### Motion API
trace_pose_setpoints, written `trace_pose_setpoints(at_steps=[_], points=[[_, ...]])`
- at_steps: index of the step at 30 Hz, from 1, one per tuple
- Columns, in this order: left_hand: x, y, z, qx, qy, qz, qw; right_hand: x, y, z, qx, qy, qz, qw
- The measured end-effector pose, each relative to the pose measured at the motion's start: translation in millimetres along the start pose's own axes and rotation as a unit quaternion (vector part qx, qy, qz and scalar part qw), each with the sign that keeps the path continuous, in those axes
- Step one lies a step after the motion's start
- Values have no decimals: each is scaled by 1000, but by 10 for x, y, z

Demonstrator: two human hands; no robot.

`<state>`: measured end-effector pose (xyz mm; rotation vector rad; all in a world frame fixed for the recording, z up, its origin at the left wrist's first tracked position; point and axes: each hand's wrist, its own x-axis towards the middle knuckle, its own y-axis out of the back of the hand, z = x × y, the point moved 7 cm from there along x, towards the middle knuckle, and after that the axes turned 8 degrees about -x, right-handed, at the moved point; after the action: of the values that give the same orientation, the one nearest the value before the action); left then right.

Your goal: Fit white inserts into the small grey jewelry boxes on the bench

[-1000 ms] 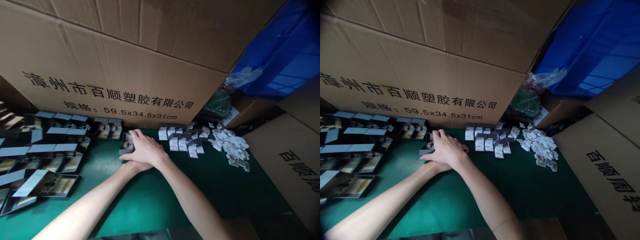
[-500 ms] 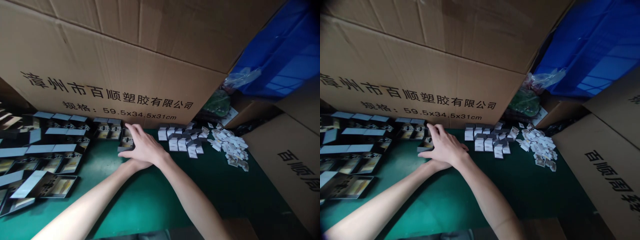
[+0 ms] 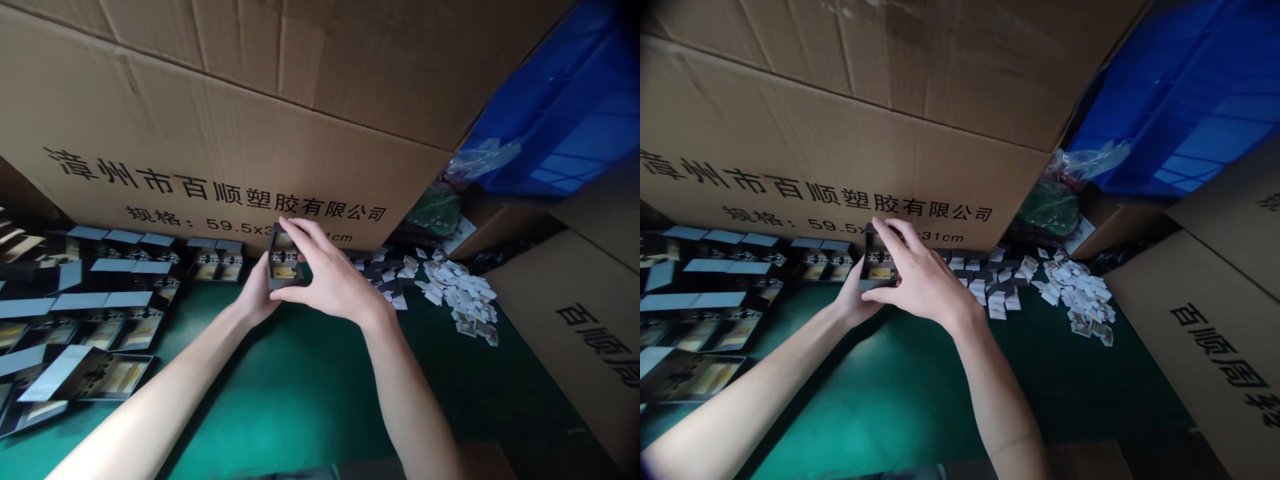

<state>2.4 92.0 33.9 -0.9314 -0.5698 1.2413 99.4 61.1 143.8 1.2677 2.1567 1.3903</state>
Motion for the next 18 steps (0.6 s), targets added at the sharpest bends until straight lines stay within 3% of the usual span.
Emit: trace_pose_setpoints(at_steps=[4,7,11,18], points=[[51,28,-21,17,32,2,999,-27,47,117,-47,-46,-9,998],[35,-18,-64,58,65,-40,995,-44,45,196,-66,-75,-26,995],[-11,-100,-118,114,87,-100,985,-66,24,231,-66,-67,-51,994],[-22,-121,-170,146,102,-144,973,-91,-8,274,-41,-49,-86,994]])
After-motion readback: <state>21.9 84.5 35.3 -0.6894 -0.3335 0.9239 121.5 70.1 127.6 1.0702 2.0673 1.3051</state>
